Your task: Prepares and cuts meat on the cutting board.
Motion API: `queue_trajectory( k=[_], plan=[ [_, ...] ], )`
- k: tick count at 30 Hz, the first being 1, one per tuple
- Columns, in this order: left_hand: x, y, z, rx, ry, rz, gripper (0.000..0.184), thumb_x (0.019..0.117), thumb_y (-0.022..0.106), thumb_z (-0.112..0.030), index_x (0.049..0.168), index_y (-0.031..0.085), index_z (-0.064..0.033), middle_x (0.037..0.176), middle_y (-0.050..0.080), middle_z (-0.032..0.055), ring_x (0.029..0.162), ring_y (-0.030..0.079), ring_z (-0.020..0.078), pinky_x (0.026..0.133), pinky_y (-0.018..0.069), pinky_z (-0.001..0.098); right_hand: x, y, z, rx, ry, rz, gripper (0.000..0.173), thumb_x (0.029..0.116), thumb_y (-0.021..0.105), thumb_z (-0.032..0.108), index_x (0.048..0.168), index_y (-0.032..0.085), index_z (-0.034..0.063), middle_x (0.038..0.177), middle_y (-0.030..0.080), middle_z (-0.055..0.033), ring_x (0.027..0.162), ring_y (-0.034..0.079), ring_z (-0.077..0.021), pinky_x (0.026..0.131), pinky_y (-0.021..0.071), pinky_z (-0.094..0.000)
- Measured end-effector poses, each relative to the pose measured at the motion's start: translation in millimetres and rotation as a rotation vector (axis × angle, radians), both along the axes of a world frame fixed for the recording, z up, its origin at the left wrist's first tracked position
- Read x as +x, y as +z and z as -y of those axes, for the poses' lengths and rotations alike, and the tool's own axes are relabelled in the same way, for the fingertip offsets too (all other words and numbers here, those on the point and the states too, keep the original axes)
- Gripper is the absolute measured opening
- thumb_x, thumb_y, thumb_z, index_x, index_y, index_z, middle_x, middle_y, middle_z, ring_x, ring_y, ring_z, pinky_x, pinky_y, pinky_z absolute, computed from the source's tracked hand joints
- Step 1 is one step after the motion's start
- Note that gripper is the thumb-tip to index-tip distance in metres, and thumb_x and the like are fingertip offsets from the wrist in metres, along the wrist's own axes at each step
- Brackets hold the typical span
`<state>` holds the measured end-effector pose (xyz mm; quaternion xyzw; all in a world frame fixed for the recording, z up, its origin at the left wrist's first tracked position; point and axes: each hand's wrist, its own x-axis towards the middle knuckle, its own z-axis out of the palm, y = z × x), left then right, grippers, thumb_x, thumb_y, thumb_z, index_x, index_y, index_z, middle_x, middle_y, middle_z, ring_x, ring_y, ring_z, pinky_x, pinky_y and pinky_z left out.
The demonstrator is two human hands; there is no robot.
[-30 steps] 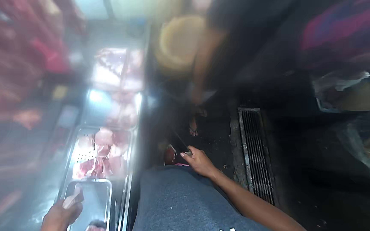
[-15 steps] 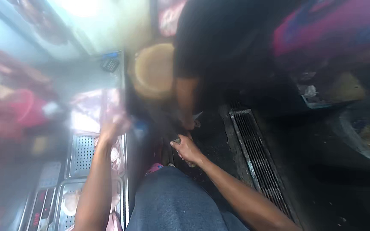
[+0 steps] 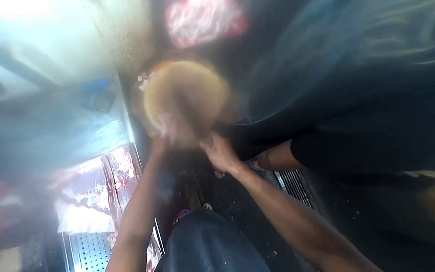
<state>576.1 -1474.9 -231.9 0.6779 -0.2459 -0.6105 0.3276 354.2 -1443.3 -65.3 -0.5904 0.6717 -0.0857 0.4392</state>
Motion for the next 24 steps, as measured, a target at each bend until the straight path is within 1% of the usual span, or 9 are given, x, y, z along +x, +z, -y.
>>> queue_trajectory(
  k=[3, 6, 8, 11, 15, 17, 20, 22, 24],
  plan=[
    [16, -1, -2, -0.058, 0.009, 0.089, 0.045, 0.1045, 0.058, -0.023, 0.142, 0.045, -0.0019, 0.109, 0.067, 0.0215, 0.082, 0.071, 0.0281, 0.073, 0.0621, 0.0448, 23, 24, 51, -0.335, -0.001, 0.057, 0.04, 0.1034, 0.06, 0.036, 0.127, 0.06, 0.0045, 0.087, 0.066, -0.0142, 0.071, 0.066, -0.0269, 0.065, 0.0577, -0.0524],
    [36, 8, 1, -0.104, 0.005, 0.24, 0.041, 0.1025, 0.059, -0.029, 0.137, 0.054, -0.0069, 0.105, 0.069, 0.0185, 0.081, 0.07, 0.0278, 0.073, 0.0603, 0.0484, 46, 64, 88, -0.674, -0.039, 0.165, 0.034, 0.0999, 0.063, 0.032, 0.119, 0.066, 0.0035, 0.085, 0.068, -0.0047, 0.071, 0.065, -0.012, 0.067, 0.0583, -0.036],
    [47, 27, 5, -0.13, 0.007, 0.284, 0.037, 0.1021, 0.058, -0.028, 0.134, 0.058, -0.0091, 0.104, 0.07, 0.0167, 0.083, 0.069, 0.0269, 0.074, 0.0587, 0.0492, 55, 86, 101, -0.81, -0.052, 0.313, 0.026, 0.1002, 0.064, 0.028, 0.111, 0.065, 0.0047, 0.079, 0.066, 0.0017, 0.062, 0.063, -0.005, 0.057, 0.058, -0.0277],
    [62, 36, 29, -0.179, 0.022, 0.319, 0.029, 0.1004, 0.059, -0.016, 0.126, 0.063, -0.0028, 0.105, 0.071, 0.016, 0.088, 0.07, 0.0238, 0.081, 0.0596, 0.0469, 63, 111, 121, -0.953, -0.03, 0.536, 0.02, 0.1005, 0.063, 0.021, 0.107, 0.061, 0.0021, 0.076, 0.064, 0.0021, 0.058, 0.063, -0.0081, 0.05, 0.0589, -0.0304],
    [80, 27, 51, -0.185, 0.003, 0.393, 0.027, 0.1003, 0.059, -0.02, 0.122, 0.067, -0.0074, 0.106, 0.073, 0.0147, 0.093, 0.072, 0.0254, 0.085, 0.0596, 0.0519, 85, 124, 138, -1.036, -0.071, 0.761, 0.017, 0.0993, 0.063, 0.018, 0.101, 0.056, 0.0017, 0.068, 0.059, -0.0003, 0.052, 0.059, -0.0144, 0.045, 0.0562, -0.0369],
    [81, 21, 50, -0.188, -0.009, 0.396, 0.028, 0.1014, 0.059, -0.025, 0.125, 0.067, -0.0123, 0.104, 0.073, 0.0138, 0.087, 0.072, 0.0256, 0.079, 0.0602, 0.0518, 97, 97, 133, -0.995, -0.107, 0.693, 0.025, 0.1003, 0.062, 0.023, 0.105, 0.057, -0.0002, 0.069, 0.061, -0.0017, 0.053, 0.061, -0.0132, 0.047, 0.0573, -0.0356],
    [82, 12, 48, -0.156, -0.042, 0.388, 0.031, 0.1029, 0.058, -0.031, 0.13, 0.063, -0.0178, 0.101, 0.073, 0.013, 0.079, 0.071, 0.0255, 0.072, 0.0599, 0.0506, 91, -19, 101, -0.648, -0.006, 0.208, 0.042, 0.1036, 0.06, 0.04, 0.122, 0.061, 0.0017, 0.082, 0.068, -0.0101, 0.066, 0.068, -0.0204, 0.061, 0.0609, -0.0423],
    [81, 14, 56, -0.149, -0.022, 0.375, 0.029, 0.1025, 0.058, -0.027, 0.126, 0.065, -0.011, 0.097, 0.072, 0.0135, 0.079, 0.071, 0.0244, 0.072, 0.0605, 0.0486, 81, -98, 88, -0.226, 0.134, -0.11, 0.048, 0.1046, 0.054, 0.046, 0.128, 0.061, 0.0045, 0.099, 0.072, -0.0188, 0.09, 0.072, -0.0351, 0.08, 0.0597, -0.0569],
    [76, 24, 61, -0.173, -0.007, 0.366, 0.026, 0.1022, 0.059, -0.024, 0.121, 0.066, -0.0069, 0.091, 0.072, 0.0131, 0.074, 0.07, 0.0231, 0.07, 0.0605, 0.0466, 74, -115, 87, 0.055, 0.197, -0.287, 0.05, 0.1067, 0.047, 0.044, 0.132, 0.059, 0.0022, 0.121, 0.067, -0.0222, 0.112, 0.068, -0.0388, 0.094, 0.0554, -0.0586]
  ],
)
